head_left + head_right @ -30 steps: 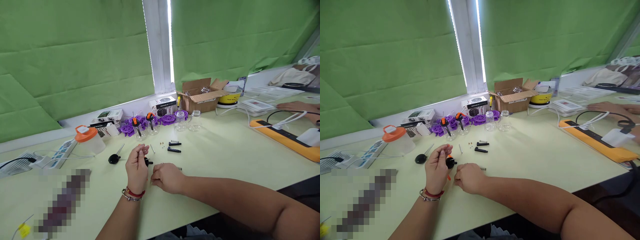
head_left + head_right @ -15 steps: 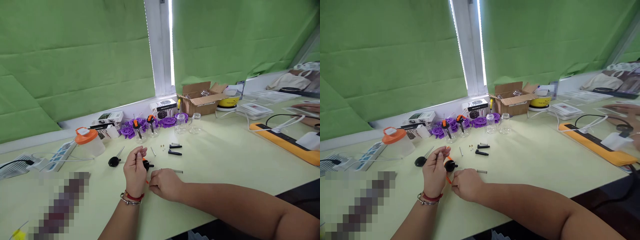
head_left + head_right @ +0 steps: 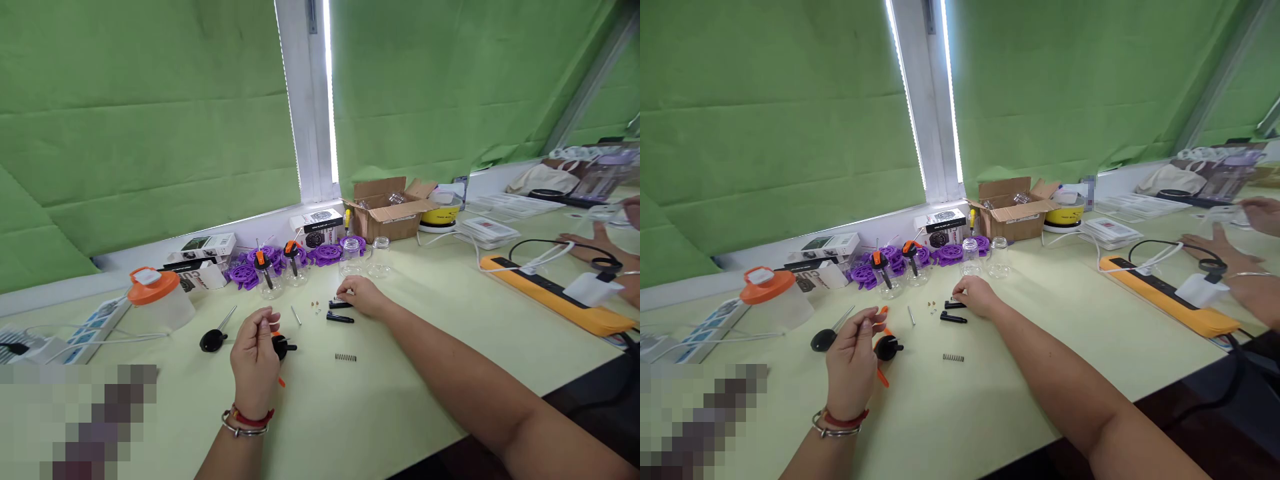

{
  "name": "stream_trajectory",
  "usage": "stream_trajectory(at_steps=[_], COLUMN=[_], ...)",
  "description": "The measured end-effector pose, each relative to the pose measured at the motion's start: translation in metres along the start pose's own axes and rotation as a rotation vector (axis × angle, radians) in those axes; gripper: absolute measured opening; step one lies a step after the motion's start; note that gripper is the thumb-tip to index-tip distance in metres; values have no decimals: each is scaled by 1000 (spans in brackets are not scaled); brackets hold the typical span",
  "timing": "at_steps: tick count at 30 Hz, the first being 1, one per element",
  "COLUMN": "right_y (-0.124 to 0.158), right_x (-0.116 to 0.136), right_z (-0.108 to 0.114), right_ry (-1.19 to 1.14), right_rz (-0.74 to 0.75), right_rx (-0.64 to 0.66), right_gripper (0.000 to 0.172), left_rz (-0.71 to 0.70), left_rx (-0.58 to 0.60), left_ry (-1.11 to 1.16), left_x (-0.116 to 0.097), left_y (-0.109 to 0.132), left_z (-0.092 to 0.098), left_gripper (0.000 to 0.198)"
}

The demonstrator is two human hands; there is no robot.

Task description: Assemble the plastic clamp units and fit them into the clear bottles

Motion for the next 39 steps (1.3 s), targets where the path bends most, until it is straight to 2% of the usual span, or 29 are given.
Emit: stream_trajectory(at_steps=[3, 9, 13, 17, 19, 22, 23, 26, 28, 31, 33, 37, 39], right_y=[0, -2, 1, 13, 25, 52, 62, 84, 89, 80, 62, 20, 4], right_x=[0, -3, -2, 8, 17, 37, 43, 57, 59, 52, 39, -4, -20], right_z=[-11, -21, -15, 4, 8, -5, -9, -20, -25, -23, -15, 9, 10], right_ry=[6, 4, -61, -127, -151, -122, -81, 60, 93, 65, 18, -34, -20], right_rz=[63, 68, 54, 26, 14, 18, 26, 66, 75, 54, -8, -264, -318], right_rx=[39, 59, 38, 7, 71, 328, 369, 395, 379, 327, 260, 41, 27], right_gripper=[12, 15, 16, 18, 17, 22, 26, 34, 24, 9, 10, 14, 12], left_rz=[11, 30, 45, 50, 53, 58, 61, 68, 65, 62, 61, -4, -58], left_rx=[11, 34, 35, 39, 40, 45, 48, 54, 53, 48, 43, -6, -57], left_ry=[-22, -27, -39, -39, -28, -23, -24, -23, -25, -26, -31, -178, -332], left_x=[0, 1, 1, 1, 2, 3, 4, 5, 4, 2, 2, 2, 3], left_y=[1, 2, 2, 2, 2, 2, 2, 1, 1, 2, 2, -7, -15], left_z=[0, -2, -3, -2, -2, -3, -3, -4, -4, -4, -3, 7, 17], left_gripper=[26, 27, 26, 27, 27, 28, 29, 29, 30, 29, 29, 26, 24])
Point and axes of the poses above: each hand's wrist, its own y-axis away from the middle knuckle, its own z-axis out of the back of the hand, x = y × z, the point moved 7 cm from there along -y, towards the middle knuckle, and after that the axes turned 3 degrees about x, right-handed, at the moved point
